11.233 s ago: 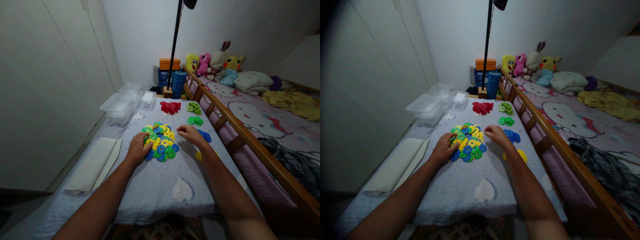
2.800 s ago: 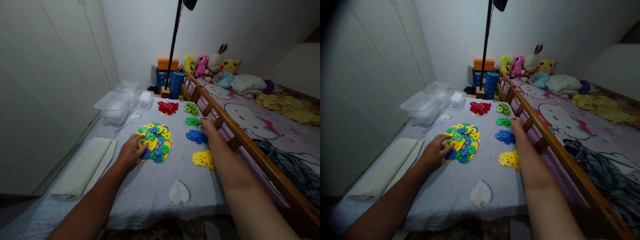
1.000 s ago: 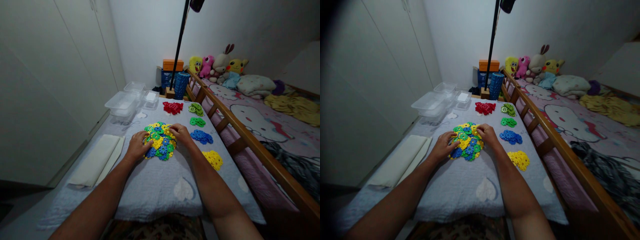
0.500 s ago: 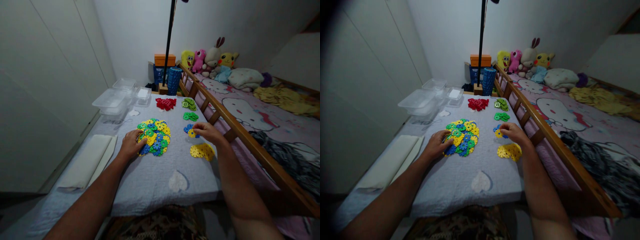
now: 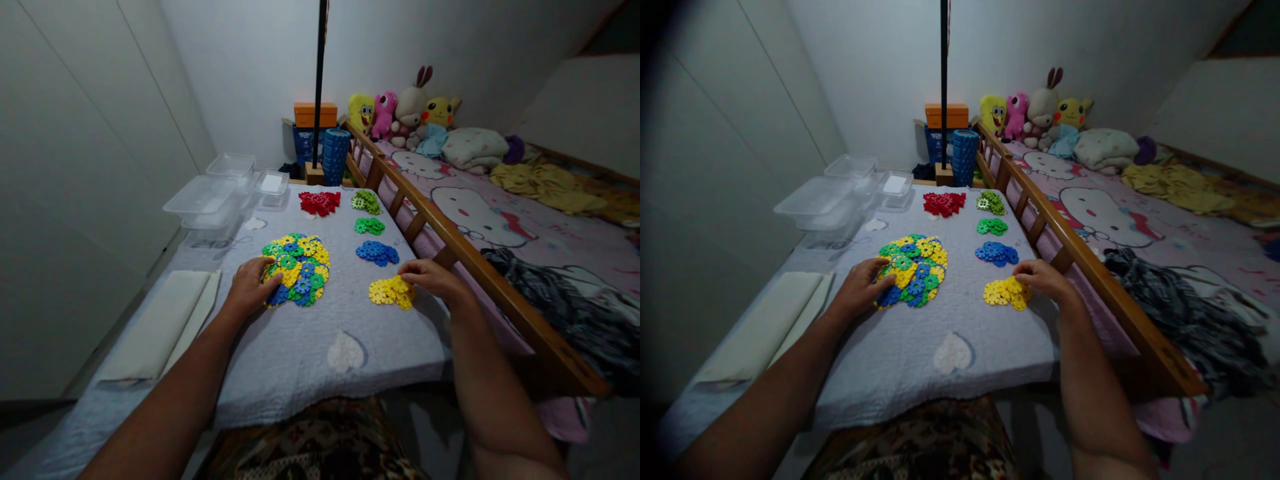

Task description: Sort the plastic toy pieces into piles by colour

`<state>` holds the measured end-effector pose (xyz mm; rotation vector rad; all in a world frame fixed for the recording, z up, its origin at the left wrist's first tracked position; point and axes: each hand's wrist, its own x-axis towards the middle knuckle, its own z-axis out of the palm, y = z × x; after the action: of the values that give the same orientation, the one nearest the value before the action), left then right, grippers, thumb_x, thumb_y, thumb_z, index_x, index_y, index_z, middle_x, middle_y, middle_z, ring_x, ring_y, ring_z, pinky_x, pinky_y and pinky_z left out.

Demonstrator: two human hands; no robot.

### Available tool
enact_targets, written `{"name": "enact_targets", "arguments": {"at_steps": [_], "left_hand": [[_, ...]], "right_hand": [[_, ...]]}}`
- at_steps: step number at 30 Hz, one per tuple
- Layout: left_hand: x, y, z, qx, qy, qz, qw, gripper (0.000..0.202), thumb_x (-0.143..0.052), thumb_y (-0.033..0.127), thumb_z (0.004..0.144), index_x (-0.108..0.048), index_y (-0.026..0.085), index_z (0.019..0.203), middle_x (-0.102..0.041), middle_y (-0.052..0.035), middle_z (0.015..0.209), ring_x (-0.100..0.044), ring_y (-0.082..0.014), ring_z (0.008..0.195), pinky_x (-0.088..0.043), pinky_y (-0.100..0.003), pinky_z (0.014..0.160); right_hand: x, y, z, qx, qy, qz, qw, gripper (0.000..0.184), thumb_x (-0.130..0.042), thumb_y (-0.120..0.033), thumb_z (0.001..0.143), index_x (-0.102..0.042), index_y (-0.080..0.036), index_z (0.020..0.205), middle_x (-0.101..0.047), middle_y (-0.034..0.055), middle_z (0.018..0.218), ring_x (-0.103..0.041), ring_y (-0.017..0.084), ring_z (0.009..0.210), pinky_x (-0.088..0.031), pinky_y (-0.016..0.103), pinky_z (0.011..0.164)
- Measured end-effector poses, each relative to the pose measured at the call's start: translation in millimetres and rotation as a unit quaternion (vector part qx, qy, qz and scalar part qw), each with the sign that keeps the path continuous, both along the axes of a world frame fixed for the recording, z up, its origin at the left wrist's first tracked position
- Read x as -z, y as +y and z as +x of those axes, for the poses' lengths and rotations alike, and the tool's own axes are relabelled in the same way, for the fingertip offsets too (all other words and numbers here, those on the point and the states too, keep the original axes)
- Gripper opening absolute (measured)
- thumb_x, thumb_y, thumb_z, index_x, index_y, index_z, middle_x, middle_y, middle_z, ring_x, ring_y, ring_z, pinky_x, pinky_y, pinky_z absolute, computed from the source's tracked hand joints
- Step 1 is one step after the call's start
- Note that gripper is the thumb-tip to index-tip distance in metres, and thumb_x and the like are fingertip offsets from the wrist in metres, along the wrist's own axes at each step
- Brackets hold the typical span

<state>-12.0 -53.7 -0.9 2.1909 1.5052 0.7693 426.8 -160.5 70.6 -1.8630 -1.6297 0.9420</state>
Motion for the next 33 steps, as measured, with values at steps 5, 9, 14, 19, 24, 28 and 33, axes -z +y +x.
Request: {"name": "enact_targets", "arguments": {"at_steps": [5,9,14,19,24,28,33], "left_hand": [[0.5,0.8,-0.9,0.003,-0.003,0.0,1.0,0.053,-0.055,0.056,0.083,-0.065,0.018,0.119,-0.069,-0.0136,0.123,-0.062,-0.0313,0.115,-0.046,-0.05,0.106],[1.0,0.7,-1.1,0.001,-0.006,-0.001,1.0,0.053,-0.055,0.056,0.083,-0.066,0.018,0.119,-0.068,-0.0139,0.124,-0.062,-0.0307,0.114,-0.046,-0.049,0.107],[-1.1,-0.2,-0.9,0.002,-0.012,-0.006,1.0,0.051,-0.057,0.055,0.082,-0.066,0.02,0.118,-0.069,-0.0122,0.124,-0.062,-0.0306,0.115,-0.046,-0.049,0.107],[-1.3,-1.2,-0.9,-0.002,-0.023,-0.007,1.0,0.049,-0.059,0.054,0.082,-0.066,0.02,0.117,-0.069,-0.012,0.123,-0.062,-0.031,0.116,-0.046,-0.049,0.107],[-3.7,-2.5,-2.1,0.012,-0.025,0.008,1.0,0.043,-0.063,0.047,0.082,-0.065,0.02,0.115,-0.068,-0.0125,0.122,-0.062,-0.0302,0.117,-0.045,-0.049,0.108],[-7.6,-4.6,-2.4,0.006,-0.022,0.031,0.999,0.039,-0.065,0.045,0.082,-0.066,0.02,0.112,-0.067,-0.0123,0.122,-0.061,-0.0309,0.118,-0.045,-0.049,0.107],[-8.9,-7.3,-3.0,-0.014,-0.023,0.025,0.999,0.04,-0.065,0.047,0.083,-0.066,0.019,0.111,-0.065,-0.0123,0.119,-0.06,-0.031,0.116,-0.049,-0.049,0.102]], "right_hand": [[7.4,0.9,-4.0,0.012,-0.03,-0.009,0.999,0.013,-0.062,-0.03,0.063,-0.069,-0.019,0.066,-0.065,0.0015,0.062,-0.054,0.015,0.057,-0.039,0.025,0.052],[10.9,4.4,-9.0,0.019,-0.074,0.005,0.997,0.008,-0.062,-0.025,0.064,-0.067,-0.02,0.065,-0.063,0.0001,0.06,-0.054,0.014,0.056,-0.037,0.025,0.051],[-1.3,18.1,-33.7,-0.001,-0.15,0.063,0.987,0.007,-0.066,-0.022,0.073,-0.071,-0.019,0.076,-0.07,0.0026,0.077,-0.06,0.017,0.07,-0.042,0.026,0.063],[-9.2,39.0,-99.6,-0.103,-0.15,0.09,0.979,0.013,-0.065,-0.019,0.083,-0.073,-0.018,0.092,-0.071,0.0046,0.088,-0.062,0.017,0.079,-0.044,0.027,0.073],[11.9,52.1,-162.6,-0.174,-0.158,0.132,0.963,0.017,-0.064,-0.019,0.089,-0.072,-0.016,0.104,-0.068,0.0075,0.101,-0.061,0.018,0.09,-0.045,0.028,0.083],[31.9,53.1,-181.8,-0.159,-0.178,0.157,0.958,0.024,-0.068,-0.024,0.088,-0.069,-0.016,0.111,-0.062,0.0086,0.109,-0.058,0.02,0.102,-0.045,0.03,0.092],[39.4,52.3,-182.4,-0.142,-0.159,0.164,0.963,0.021,-0.073,-0.024,0.083,-0.067,-0.018,0.102,-0.058,0.0061,0.104,-0.055,0.02,0.099,-0.043,0.03,0.087]]}}
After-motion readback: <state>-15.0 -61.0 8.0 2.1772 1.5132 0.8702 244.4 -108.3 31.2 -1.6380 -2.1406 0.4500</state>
